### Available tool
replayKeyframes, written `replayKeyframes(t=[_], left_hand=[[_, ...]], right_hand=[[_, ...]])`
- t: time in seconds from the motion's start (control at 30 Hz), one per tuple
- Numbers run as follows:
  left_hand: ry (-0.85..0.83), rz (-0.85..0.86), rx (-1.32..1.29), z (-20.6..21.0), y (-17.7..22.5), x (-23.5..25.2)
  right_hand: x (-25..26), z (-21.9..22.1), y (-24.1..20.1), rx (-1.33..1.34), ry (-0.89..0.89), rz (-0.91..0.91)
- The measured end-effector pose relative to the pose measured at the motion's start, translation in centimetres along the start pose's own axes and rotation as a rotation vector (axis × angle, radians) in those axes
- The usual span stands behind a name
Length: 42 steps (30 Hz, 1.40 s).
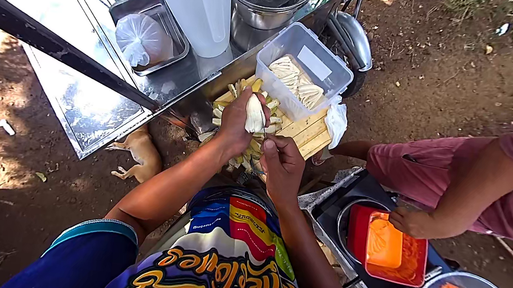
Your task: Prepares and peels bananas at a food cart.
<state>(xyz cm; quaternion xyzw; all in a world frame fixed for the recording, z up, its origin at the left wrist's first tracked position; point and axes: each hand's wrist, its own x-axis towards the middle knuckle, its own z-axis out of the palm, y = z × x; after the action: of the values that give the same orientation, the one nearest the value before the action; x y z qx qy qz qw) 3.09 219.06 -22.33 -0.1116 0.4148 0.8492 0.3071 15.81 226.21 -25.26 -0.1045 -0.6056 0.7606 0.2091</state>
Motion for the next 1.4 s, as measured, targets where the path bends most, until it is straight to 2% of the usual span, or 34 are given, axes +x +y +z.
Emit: replayKeyframes(t=[0.27,0.8,1.23,1.33,1.4], left_hand=[[0.052,0.014,0.016,0.2,0.3,0.4],[0.092,-0.114,-0.041,1.2,0.7,-1.4],[0.047,-0.059,0.049,0.7,-0.8,-0.9],[0.102,-0.036,0.018,0.4,-1.0,0.0],[0.120,0.064,0.087,0.2,-0.9,0.6]], right_hand=[[-0.2,0.1,0.2,0.016,-0.009,-0.013],[1.0,0.1,1.5,-0.009,0.015,0.031],[1.7,0.1,2.8,-0.023,0.072,0.158],[1.3,-0.4,2.6,-0.003,0.020,0.061],[0.9,-0.7,2.2,0.013,-0.036,-0.044]])
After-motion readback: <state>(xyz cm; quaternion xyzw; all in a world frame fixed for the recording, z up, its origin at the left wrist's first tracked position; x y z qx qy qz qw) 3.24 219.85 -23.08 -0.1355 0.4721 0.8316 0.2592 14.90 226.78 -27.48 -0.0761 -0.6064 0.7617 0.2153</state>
